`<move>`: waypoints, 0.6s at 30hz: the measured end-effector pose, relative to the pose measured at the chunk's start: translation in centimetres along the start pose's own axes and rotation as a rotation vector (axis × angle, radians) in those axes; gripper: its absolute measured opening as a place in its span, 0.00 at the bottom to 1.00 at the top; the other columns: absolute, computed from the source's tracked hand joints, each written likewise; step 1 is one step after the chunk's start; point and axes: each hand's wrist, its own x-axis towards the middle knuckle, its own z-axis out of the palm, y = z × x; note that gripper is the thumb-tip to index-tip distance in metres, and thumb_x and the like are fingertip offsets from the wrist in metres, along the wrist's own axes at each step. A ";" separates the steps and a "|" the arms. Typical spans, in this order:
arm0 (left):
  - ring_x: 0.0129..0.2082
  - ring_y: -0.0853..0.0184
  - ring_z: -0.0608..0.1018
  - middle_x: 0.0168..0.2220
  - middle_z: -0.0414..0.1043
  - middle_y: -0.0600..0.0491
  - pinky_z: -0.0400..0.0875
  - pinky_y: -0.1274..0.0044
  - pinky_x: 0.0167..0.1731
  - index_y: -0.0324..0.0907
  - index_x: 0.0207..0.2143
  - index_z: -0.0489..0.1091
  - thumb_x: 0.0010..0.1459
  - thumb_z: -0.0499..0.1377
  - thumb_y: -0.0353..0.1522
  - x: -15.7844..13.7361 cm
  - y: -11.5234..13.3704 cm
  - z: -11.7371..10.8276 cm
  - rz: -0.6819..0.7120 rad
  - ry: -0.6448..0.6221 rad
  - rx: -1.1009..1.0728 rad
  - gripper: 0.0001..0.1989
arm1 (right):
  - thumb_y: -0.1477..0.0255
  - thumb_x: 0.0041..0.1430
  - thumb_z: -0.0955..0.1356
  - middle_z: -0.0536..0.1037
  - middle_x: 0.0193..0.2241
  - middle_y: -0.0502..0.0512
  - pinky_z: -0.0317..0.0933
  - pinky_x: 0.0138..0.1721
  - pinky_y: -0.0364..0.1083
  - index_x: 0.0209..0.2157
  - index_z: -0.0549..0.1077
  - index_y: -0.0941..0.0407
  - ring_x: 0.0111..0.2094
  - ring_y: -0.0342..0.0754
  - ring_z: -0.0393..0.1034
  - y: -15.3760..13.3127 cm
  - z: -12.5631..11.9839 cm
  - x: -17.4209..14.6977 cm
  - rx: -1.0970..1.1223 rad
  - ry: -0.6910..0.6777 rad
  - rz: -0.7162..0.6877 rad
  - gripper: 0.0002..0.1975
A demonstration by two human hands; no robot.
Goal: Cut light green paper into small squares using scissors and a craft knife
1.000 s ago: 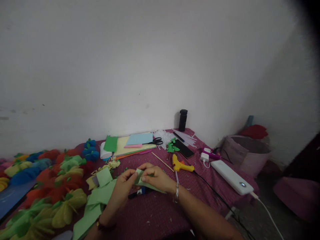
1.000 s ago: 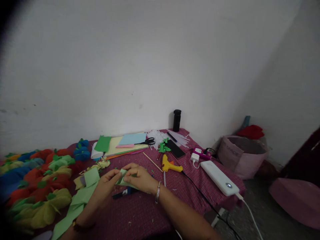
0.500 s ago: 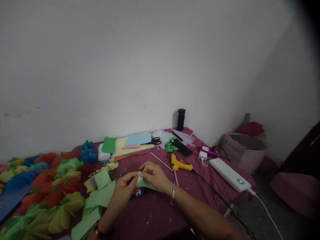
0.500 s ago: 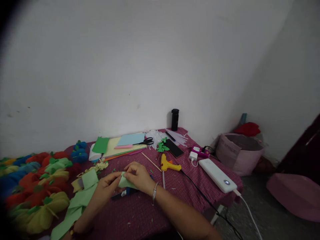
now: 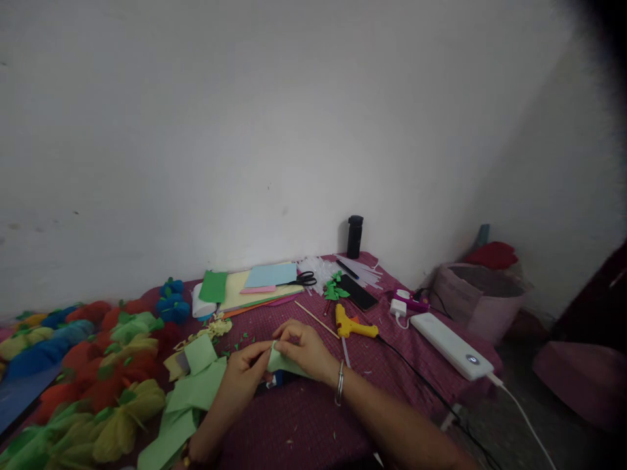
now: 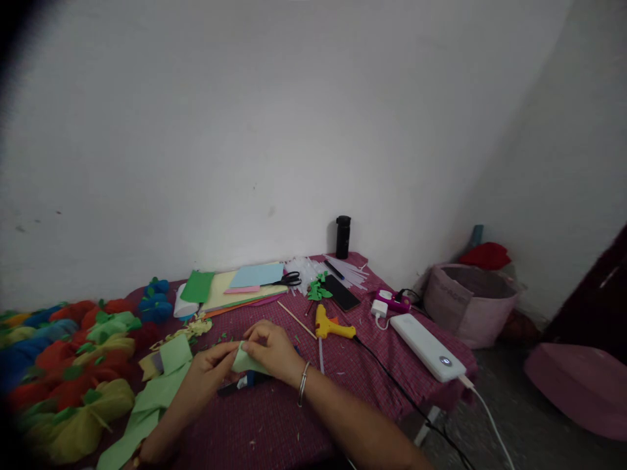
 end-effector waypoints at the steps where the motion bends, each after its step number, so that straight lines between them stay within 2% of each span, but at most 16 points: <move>1: 0.19 0.68 0.72 0.24 0.75 0.51 0.68 0.78 0.21 0.39 0.33 0.78 0.46 0.61 0.40 0.0 0.1 0.0 0.004 -0.001 0.006 0.16 | 0.71 0.54 0.68 0.75 0.33 0.53 0.61 0.40 0.44 0.21 0.68 0.56 0.37 0.44 0.69 0.0 0.0 0.0 -0.003 -0.001 0.001 0.10; 6: 0.19 0.68 0.71 0.23 0.75 0.52 0.67 0.78 0.21 0.40 0.32 0.78 0.45 0.61 0.39 -0.2 0.2 -0.1 0.023 -0.003 0.009 0.14 | 0.70 0.54 0.68 0.75 0.33 0.52 0.61 0.39 0.44 0.21 0.68 0.56 0.36 0.44 0.69 0.1 0.0 0.0 -0.012 0.004 0.002 0.10; 11: 0.23 0.65 0.74 0.29 0.77 0.50 0.70 0.76 0.25 0.40 0.34 0.79 0.46 0.60 0.38 -0.1 0.1 -0.3 0.025 -0.049 -0.009 0.15 | 0.71 0.54 0.68 0.75 0.31 0.52 0.61 0.38 0.44 0.21 0.67 0.57 0.35 0.44 0.68 0.1 0.0 0.0 -0.010 -0.002 0.020 0.11; 14: 0.29 0.62 0.75 0.30 0.76 0.49 0.72 0.73 0.27 0.40 0.35 0.78 0.47 0.58 0.37 -0.1 0.0 -0.5 -0.014 -0.068 -0.077 0.15 | 0.72 0.53 0.69 0.75 0.31 0.51 0.60 0.37 0.43 0.25 0.69 0.57 0.34 0.44 0.68 0.0 0.0 0.0 -0.020 0.013 0.062 0.06; 16: 0.29 0.62 0.75 0.30 0.76 0.49 0.72 0.73 0.27 0.40 0.35 0.78 0.48 0.57 0.37 -0.1 0.1 -0.6 -0.018 -0.071 -0.084 0.15 | 0.73 0.52 0.69 0.74 0.31 0.51 0.60 0.37 0.43 0.29 0.70 0.57 0.34 0.44 0.68 0.0 0.1 0.0 -0.042 0.028 0.084 0.04; 18: 0.29 0.62 0.74 0.28 0.75 0.50 0.70 0.74 0.28 0.40 0.35 0.78 0.49 0.56 0.36 -0.2 0.3 -0.6 0.018 -0.069 -0.043 0.15 | 0.72 0.52 0.70 0.75 0.30 0.51 0.60 0.36 0.43 0.28 0.70 0.57 0.33 0.44 0.67 0.1 0.1 0.0 -0.057 0.023 0.079 0.04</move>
